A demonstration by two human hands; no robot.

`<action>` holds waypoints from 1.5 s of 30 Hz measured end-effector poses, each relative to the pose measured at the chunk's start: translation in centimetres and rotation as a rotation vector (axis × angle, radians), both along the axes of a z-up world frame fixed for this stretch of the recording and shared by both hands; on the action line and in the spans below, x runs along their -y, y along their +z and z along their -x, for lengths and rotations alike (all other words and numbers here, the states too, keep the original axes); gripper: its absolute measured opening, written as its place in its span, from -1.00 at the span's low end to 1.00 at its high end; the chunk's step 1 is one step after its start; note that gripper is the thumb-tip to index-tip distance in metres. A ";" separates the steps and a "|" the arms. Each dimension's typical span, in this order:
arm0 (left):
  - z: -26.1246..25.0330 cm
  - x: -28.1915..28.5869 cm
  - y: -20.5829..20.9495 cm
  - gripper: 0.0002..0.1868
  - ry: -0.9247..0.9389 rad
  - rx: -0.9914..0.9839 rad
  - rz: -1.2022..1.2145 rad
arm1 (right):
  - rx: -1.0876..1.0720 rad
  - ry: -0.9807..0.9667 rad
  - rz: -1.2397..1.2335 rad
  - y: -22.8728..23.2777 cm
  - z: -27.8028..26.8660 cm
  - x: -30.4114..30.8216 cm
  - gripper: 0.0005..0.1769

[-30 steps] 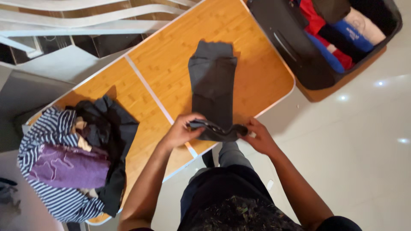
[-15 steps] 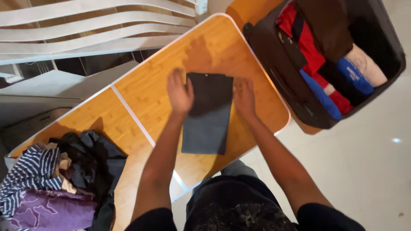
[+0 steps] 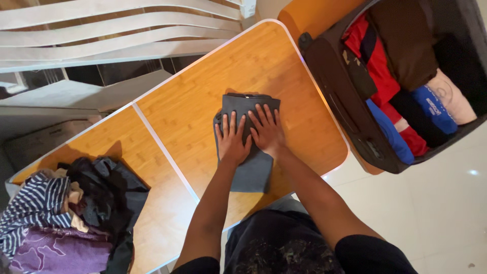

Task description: The person folds a grey polo shirt, a purple batik shirt, and a striped t-shirt by hand on a bamboo-topped table and packs them into a suitcase.

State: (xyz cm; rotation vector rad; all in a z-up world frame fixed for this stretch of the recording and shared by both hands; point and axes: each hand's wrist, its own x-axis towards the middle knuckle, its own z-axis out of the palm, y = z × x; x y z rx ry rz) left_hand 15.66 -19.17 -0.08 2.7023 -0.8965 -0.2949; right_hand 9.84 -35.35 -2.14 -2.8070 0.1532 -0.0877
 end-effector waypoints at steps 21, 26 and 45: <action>10.4 -7.9 -0.8 -0.36 0.009 -0.023 0.135 | 0.011 -0.025 -0.237 0.0 9.8 -9.0 -0.36; 12.8 -10.6 -0.6 -0.32 -0.003 -0.002 0.041 | -0.172 0.006 -0.037 -1.2 12.9 -10.2 -0.32; 15.9 -17.1 -2.1 -0.53 -0.376 0.279 0.081 | -0.006 0.106 0.034 1.5 21.8 -14.0 -0.37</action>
